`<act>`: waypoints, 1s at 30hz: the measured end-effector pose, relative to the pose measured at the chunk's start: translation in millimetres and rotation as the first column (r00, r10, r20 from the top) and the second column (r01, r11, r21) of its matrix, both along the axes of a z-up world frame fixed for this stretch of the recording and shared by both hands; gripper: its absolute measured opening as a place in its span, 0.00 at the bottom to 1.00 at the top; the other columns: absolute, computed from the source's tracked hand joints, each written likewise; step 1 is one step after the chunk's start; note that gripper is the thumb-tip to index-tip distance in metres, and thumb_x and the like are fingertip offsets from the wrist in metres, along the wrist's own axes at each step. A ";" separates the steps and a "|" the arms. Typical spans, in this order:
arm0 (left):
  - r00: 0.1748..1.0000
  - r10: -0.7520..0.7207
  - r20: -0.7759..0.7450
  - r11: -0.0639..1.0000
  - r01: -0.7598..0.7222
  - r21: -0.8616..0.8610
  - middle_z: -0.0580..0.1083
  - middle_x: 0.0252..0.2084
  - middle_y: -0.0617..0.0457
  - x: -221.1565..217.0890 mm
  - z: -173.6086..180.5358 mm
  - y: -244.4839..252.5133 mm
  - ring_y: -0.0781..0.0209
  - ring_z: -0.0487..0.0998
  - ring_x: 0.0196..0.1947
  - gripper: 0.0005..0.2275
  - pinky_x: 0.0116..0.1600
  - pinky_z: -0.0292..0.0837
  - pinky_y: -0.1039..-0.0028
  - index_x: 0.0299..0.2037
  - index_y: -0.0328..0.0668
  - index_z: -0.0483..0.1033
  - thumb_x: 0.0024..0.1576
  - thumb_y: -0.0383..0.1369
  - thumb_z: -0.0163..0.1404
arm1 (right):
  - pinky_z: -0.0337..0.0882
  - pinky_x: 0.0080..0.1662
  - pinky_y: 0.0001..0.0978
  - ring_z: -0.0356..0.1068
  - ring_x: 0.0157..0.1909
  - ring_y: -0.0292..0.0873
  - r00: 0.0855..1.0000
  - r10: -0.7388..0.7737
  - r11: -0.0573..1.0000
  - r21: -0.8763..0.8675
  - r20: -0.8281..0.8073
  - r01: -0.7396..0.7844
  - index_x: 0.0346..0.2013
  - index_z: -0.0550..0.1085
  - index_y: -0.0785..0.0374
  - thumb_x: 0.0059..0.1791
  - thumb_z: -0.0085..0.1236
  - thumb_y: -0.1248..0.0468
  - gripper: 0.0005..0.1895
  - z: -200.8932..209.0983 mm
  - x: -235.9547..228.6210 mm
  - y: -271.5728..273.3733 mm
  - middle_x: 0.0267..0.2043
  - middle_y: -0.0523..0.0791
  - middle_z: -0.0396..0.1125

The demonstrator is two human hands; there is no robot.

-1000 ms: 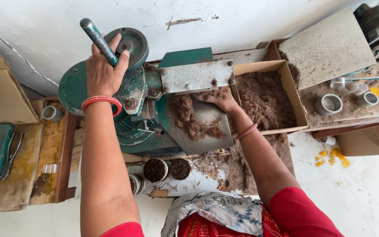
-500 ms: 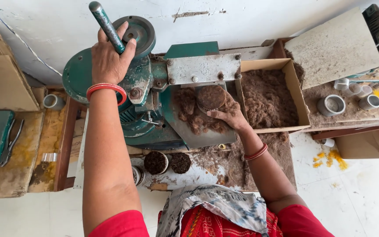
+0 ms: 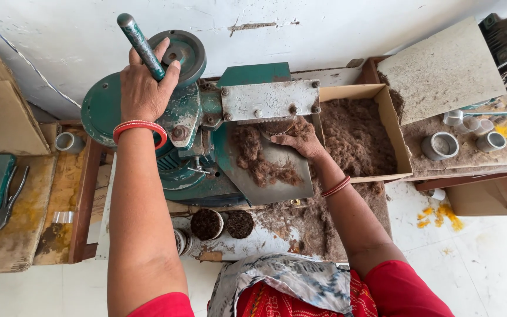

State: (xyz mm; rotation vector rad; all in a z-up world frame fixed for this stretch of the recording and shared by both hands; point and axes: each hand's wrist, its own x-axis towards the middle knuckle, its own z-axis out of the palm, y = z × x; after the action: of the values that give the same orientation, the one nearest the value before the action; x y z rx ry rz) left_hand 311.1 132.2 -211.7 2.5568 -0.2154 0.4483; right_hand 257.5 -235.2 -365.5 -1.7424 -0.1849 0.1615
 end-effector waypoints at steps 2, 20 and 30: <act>1.000 0.007 -0.007 1.000 -0.007 -0.004 0.60 0.69 0.43 0.0 1.1 -0.2 0.43 0.67 0.64 0.25 0.73 0.49 0.54 0.71 0.57 0.69 0.65 0.52 0.42 | 0.72 0.62 0.35 0.72 0.59 0.42 0.999 0.016 0.990 -0.144 0.041 -0.010 0.61 0.72 0.69 0.44 0.75 0.61 0.35 -5.2 9.0 -1.6 0.58 0.48 0.74; 1.000 -0.027 0.013 1.000 0.027 -0.016 0.58 0.72 0.40 -2.3 -0.2 -2.1 0.40 0.64 0.68 0.24 0.73 0.50 0.53 0.70 0.56 0.69 0.65 0.51 0.43 | 0.73 0.62 0.40 0.68 0.63 0.47 0.992 0.061 0.962 0.271 -0.110 -0.029 0.73 0.54 0.67 0.38 0.76 0.61 0.55 23.7 -59.9 -5.4 0.64 0.52 0.66; 1.000 0.006 -0.001 1.000 -0.006 -0.019 0.61 0.68 0.45 0.5 -1.4 -0.3 0.44 0.70 0.60 0.25 0.72 0.51 0.54 0.70 0.58 0.69 0.64 0.51 0.44 | 0.67 0.67 0.37 0.65 0.66 0.42 0.995 -0.037 0.955 0.291 -0.097 0.063 0.72 0.59 0.64 0.40 0.73 0.67 0.49 15.8 -57.5 8.0 0.65 0.46 0.65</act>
State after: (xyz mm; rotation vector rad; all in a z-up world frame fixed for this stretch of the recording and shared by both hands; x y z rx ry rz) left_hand 311.6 131.9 -213.2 2.5393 -0.2027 0.4491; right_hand 200.0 -227.1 -349.7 -1.4384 -0.0927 0.1664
